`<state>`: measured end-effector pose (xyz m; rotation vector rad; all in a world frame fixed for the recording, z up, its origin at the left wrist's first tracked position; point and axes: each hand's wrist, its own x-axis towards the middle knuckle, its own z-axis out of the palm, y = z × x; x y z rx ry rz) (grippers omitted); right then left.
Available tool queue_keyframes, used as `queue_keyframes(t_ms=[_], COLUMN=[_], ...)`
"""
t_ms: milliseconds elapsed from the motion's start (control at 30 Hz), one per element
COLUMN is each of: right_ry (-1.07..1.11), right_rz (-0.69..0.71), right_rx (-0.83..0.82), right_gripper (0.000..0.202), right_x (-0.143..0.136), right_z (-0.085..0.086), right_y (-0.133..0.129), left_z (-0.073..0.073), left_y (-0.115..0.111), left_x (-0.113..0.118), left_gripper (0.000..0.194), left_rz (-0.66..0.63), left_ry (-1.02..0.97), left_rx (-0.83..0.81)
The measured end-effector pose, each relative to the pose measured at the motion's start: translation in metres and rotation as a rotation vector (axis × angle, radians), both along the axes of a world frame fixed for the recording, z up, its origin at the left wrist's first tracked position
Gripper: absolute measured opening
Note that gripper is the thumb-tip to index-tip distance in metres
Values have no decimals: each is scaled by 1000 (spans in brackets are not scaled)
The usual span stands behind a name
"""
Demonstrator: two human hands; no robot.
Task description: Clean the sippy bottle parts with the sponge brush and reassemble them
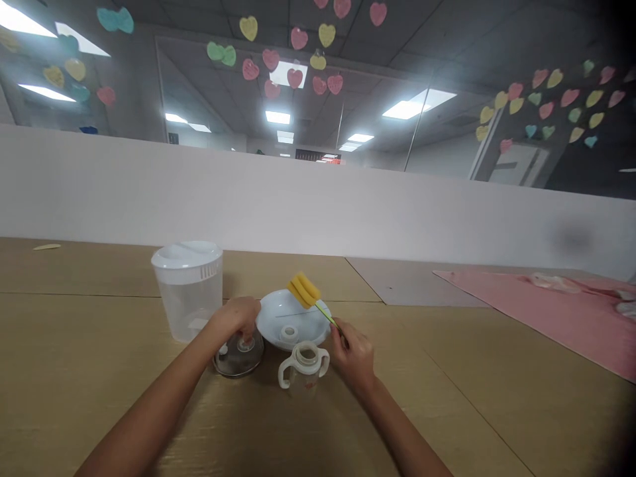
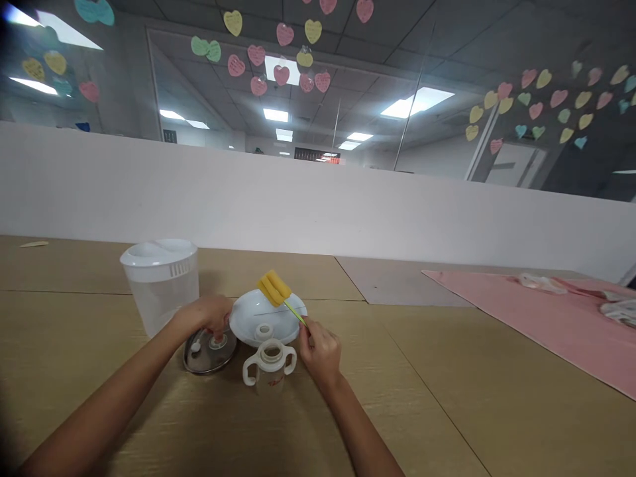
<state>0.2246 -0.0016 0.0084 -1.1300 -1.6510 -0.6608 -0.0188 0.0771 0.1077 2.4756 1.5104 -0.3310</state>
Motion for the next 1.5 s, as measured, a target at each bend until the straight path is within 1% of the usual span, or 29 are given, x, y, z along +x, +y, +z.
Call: queue_keyframes(t_ms=[67,167,267,333,500,700,833,967,1067,1167,1267,1333,1400,1500], right_ry=[2,-12,-30,-37,-54,-72,-78,-84,-84,-83,-79,-75,-72,-70], right_rz=[-10,-9,1,1,-3,-10,-1,2,-9,-9,-2,1,0,-3], right_rx=[9,16,15,14,19,13,13,27,22,15,13,13,13,4], right_gripper=[19,18,18,18,17,19,18,17,17,18,18,17,17,17], right_x=[0,1,1,2,2,1,1,1,1,1,1,1,0,0], right_z=[0,0,0,0,0,1,1,2,2,1,1,0,1,1], right_y=[0,0,1,1,1,0,0,0,-1,0,0,0,0,-1], left_z=[-5,-8,-10,-12,-17,-17,-16,-13,-9,-1,7,9,7,-6], left_y=[2,5,7,8,11,11,8,6,4,0,-6,-9,-9,-5], left_x=[5,5,3,3,5,5,4,3,1,-2,-2,2,8,20], left_gripper=[21,33,37,33,10,7,7,13,12,11,18,22,26,38], left_rz=[17,34,40,41,53,51,44,33,25,35,33,19,-14,-90], left_ry=[-3,-14,-17,-8,38,46,37,37,30,8,-28,-56,-91,-158], left_rx=[-27,-50,-64,-73,-84,-104,-83,-25,55,173,315,387,424,408])
